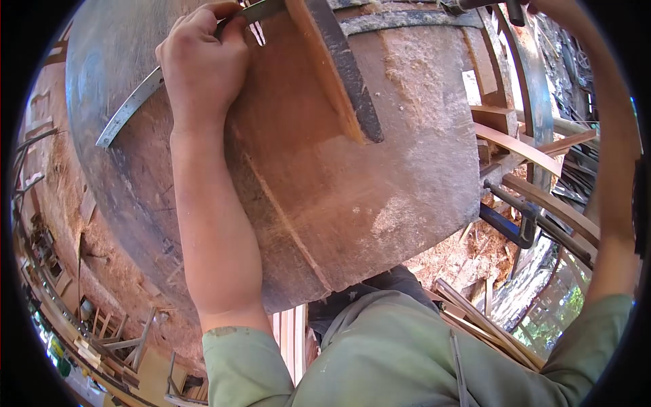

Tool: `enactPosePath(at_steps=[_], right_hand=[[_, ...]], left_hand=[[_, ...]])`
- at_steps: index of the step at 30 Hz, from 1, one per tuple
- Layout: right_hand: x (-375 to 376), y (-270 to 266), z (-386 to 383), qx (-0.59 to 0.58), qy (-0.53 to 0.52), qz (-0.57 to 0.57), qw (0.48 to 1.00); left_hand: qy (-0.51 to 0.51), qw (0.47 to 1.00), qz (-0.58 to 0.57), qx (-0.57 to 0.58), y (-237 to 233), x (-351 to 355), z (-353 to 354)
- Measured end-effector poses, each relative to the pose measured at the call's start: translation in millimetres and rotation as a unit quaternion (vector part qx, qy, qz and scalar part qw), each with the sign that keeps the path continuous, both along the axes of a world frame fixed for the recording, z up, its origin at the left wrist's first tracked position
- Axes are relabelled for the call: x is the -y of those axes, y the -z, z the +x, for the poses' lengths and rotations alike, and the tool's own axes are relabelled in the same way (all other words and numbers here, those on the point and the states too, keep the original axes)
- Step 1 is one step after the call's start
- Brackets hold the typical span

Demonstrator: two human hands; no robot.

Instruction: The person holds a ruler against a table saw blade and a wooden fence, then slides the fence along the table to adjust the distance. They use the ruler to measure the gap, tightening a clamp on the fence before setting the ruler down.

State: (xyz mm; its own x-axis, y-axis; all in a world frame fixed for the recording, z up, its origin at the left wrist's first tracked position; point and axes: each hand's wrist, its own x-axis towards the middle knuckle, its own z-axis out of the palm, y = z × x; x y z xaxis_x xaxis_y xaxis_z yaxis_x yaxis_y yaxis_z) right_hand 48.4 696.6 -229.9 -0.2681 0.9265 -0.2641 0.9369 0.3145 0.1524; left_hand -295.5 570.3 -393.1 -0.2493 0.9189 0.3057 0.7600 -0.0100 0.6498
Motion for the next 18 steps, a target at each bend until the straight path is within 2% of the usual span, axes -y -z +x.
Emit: enactPosePath(at_steps=[1,2,3,5,6,9,11,12,13,14,16,18], right_hand=[[7.0,-8.2,-4.5,-0.002,-0.025,0.007,1.0],[12.2,-22.4,-8.1,0.083,-0.09,-0.034,0.992],[18.5,-32.4,-6.5,0.086,-0.089,-0.033,0.992],[26.2,-47.7,0.7,0.125,-0.315,-0.109,0.934],[29.2,-44.8,3.4,0.095,-0.398,-0.072,0.91],[21.9,-31.0,15.5,0.081,-0.439,-0.023,0.895],[18.3,-10.8,7.8,0.07,-0.426,0.017,0.902],[20.9,-0.2,-8.7,0.066,-0.265,0.036,0.961],[23.8,7.5,-20.2,0.059,-0.095,0.051,0.992],[24.5,9.7,-25.6,0.058,-0.094,0.053,0.992],[24.5,10.4,-32.2,0.041,0.015,0.07,0.997],[18.8,13.7,-31.3,0.015,0.027,0.063,0.998]], left_hand=[[0.001,1.0,0.002,-0.005,0.2,-0.4,0.5],[0.001,1.0,0.004,-0.001,1.0,-1.0,0.7],[0.017,0.999,0.036,0.001,1.9,-1.6,0.7],[0.032,0.997,0.07,0.004,4.5,-3.4,-1.8],[0.032,0.996,0.075,-0.023,5.1,-4.1,-3.3],[0.029,0.996,0.08,-0.039,4.7,-3.7,-1.7],[0.025,0.996,0.077,-0.029,5.4,-3.7,-1.8],[0.027,0.995,0.087,-0.032,7.9,-5.1,-3.0],[0.031,0.994,0.096,-0.036,10.8,-4.8,-3.9],[0.032,0.994,0.098,-0.037,11.2,-4.5,-3.6],[0.017,0.995,0.08,-0.053,11.3,-3.5,-1.2],[0.026,0.994,0.085,-0.066,10.8,-3.6,1.1]])
